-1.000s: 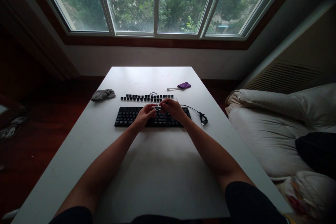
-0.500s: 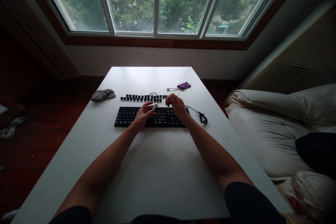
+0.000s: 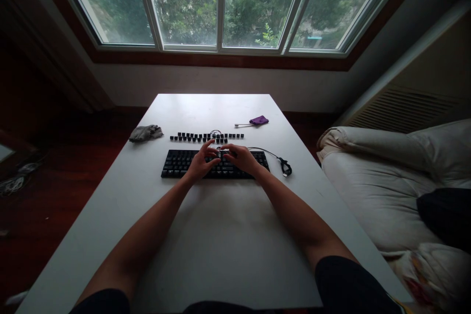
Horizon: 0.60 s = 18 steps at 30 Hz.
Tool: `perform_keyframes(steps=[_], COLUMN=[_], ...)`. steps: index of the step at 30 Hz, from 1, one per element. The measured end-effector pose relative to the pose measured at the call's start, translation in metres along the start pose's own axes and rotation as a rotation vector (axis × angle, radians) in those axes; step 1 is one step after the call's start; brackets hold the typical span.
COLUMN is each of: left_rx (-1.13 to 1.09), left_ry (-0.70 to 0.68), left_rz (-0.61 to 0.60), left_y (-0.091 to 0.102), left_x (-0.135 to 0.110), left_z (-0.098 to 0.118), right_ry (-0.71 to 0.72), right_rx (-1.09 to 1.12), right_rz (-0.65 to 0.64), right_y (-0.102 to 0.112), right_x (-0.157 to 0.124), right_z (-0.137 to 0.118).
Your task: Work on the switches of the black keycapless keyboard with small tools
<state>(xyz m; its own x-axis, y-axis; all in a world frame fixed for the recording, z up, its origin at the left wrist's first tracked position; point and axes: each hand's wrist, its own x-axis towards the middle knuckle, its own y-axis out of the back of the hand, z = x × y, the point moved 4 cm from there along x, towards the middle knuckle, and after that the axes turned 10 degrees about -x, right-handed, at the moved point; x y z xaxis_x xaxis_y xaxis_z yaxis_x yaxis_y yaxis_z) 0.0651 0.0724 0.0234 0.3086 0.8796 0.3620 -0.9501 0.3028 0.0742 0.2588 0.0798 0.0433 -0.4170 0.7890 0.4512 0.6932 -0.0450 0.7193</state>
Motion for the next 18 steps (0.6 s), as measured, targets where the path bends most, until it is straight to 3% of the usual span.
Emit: perform_keyframes(steps=[6,18], left_rx=[-0.115,-0.048], left_ry=[0.016,0.006], left_rz=[-0.066,-0.040], left_y=[-0.0033,-0.0034], left_x=[0.0004,-0.0007], left_z=[0.0001,0.0025], right_ry=[0.025,0.062], right_rx=[0.020,-0.010], right_rz=[0.010,-0.007], right_y=[-0.0051,-0.0046], right_x=[-0.0019,-0.0049], right_z=[-0.0028,-0.0092])
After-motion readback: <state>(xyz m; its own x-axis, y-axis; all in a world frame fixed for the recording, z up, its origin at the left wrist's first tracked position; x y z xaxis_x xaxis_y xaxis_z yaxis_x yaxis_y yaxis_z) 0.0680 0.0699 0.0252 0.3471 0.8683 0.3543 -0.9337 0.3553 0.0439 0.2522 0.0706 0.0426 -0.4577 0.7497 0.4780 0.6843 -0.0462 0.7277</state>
